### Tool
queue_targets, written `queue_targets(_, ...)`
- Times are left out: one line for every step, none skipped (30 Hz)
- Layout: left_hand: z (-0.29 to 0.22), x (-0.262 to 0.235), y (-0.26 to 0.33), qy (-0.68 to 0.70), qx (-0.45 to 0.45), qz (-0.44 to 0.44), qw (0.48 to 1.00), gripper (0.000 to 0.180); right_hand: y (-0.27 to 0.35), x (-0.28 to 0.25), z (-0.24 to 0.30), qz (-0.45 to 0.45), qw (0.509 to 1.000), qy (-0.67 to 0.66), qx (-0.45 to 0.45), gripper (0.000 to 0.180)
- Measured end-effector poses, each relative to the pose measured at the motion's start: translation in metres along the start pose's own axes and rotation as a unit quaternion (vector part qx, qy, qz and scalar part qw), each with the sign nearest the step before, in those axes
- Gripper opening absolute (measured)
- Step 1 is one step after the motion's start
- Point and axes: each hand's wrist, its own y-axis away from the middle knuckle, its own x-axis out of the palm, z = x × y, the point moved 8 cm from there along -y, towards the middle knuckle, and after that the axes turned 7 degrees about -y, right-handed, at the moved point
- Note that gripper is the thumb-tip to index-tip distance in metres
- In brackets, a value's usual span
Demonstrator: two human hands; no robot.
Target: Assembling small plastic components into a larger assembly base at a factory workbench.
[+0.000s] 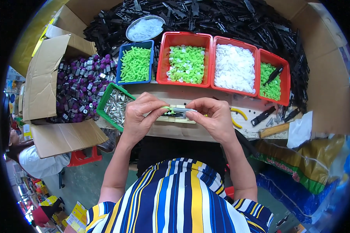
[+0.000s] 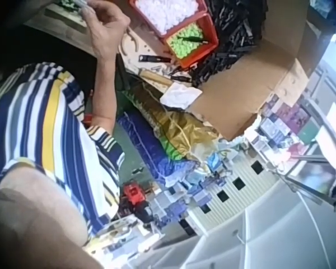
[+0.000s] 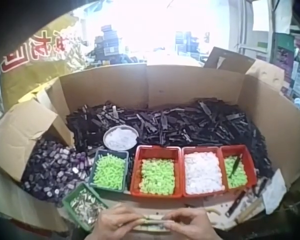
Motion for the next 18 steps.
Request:
queue_targets(0.002, 0.001, 0.001, 0.007, -0.007, 0.001, 1.0, 0.013, 0.0, 0.001, -0.002, 0.003, 1.0, -0.016, 0.01, 0.02)
queue_targets(0.004, 0.001, 0.002, 0.014, -0.014, 0.002, 1.0, 0.013, 0.0, 0.001, -0.004, 0.004, 1.0, -0.016, 0.01, 0.02)
queue_targets(0.005, 0.002, 0.003, 0.015, -0.015, 0.002, 1.0, 0.013, 0.0, 0.001, -0.006, 0.003, 1.0, 0.011, 0.011, 0.022)
queue_targets(0.006, 0.003, 0.004, 0.014, -0.016, 0.0, 1.0, 0.012, 0.0, 0.002, -0.008, 0.002, 0.999, 0.038, 0.013, 0.024)
queue_targets(0.007, 0.003, 0.006, 0.013, -0.018, -0.002, 1.0, 0.012, 0.0, 0.005, -0.004, 0.003, 0.999, 0.038, 0.013, 0.024)
queue_targets(0.009, 0.003, 0.007, 0.013, -0.019, -0.003, 1.0, 0.012, 0.002, 0.012, 0.017, 0.006, 0.987, 0.146, -0.069, 0.028)
queue_targets(0.011, 0.004, 0.008, 0.019, -0.025, -0.001, 1.0, 0.012, 0.007, 0.019, 0.034, 0.008, 0.956, 0.251, -0.149, 0.032)
queue_targets(0.012, 0.004, 0.008, 0.024, -0.032, 0.0, 0.999, 0.012, 0.007, 0.021, 0.034, 0.009, 0.956, 0.252, -0.148, 0.032)
queue_targets(0.013, 0.005, 0.009, 0.025, -0.033, 0.0, 0.999, 0.012, 0.01, 0.025, 0.039, 0.009, 0.934, 0.306, -0.183, 0.035)
queue_targets(0.013, 0.005, 0.009, 0.025, -0.035, 0.0, 0.999, 0.012, 0.013, 0.029, 0.043, 0.009, 0.908, 0.359, -0.217, 0.039)
queue_targets(0.014, 0.005, 0.01, 0.025, -0.038, 0.0, 0.999, 0.012, 0.012, 0.029, 0.042, 0.01, 0.908, 0.36, -0.216, 0.039)
queue_targets(0.014, 0.006, 0.01, 0.026, -0.038, 0.0, 0.999, 0.012, 0.014, 0.032, 0.043, 0.018, 0.888, 0.395, -0.236, 0.039)
queue_targets(0.015, 0.007, 0.011, 0.028, -0.041, 0.005, 0.999, 0.012, 0.015, 0.035, 0.043, 0.027, 0.866, 0.429, -0.256, 0.039)
queue_targets(0.015, 0.008, 0.011, 0.03, -0.043, 0.01, 0.999, 0.013, 0.016, 0.035, 0.044, 0.027, 0.866, 0.429, -0.255, 0.039)
queue_targets(0.016, 0.009, 0.012, 0.031, -0.044, 0.01, 0.999, 0.013, 0.016, 0.036, 0.043, 0.029, 0.859, 0.444, -0.253, 0.038)
queue_targets(0.016, 0.01, 0.013, 0.026, -0.042, 0.007, 0.999, 0.013, 0.016, 0.037, 0.043, 0.031, 0.852, 0.459, -0.25, 0.037)
queue_targets(0.017, 0.01, 0.013, 0.022, -0.04, 0.005, 0.999, 0.013, 0.016, 0.036, 0.042, 0.031, 0.852, 0.459, -0.249, 0.037)
queue_targets(0.017, 0.01, 0.014, 0.021, -0.041, 0.005, 0.999, 0.013, 0.015, 0.035, 0.04, 0.035, 0.863, 0.443, -0.242, 0.036)
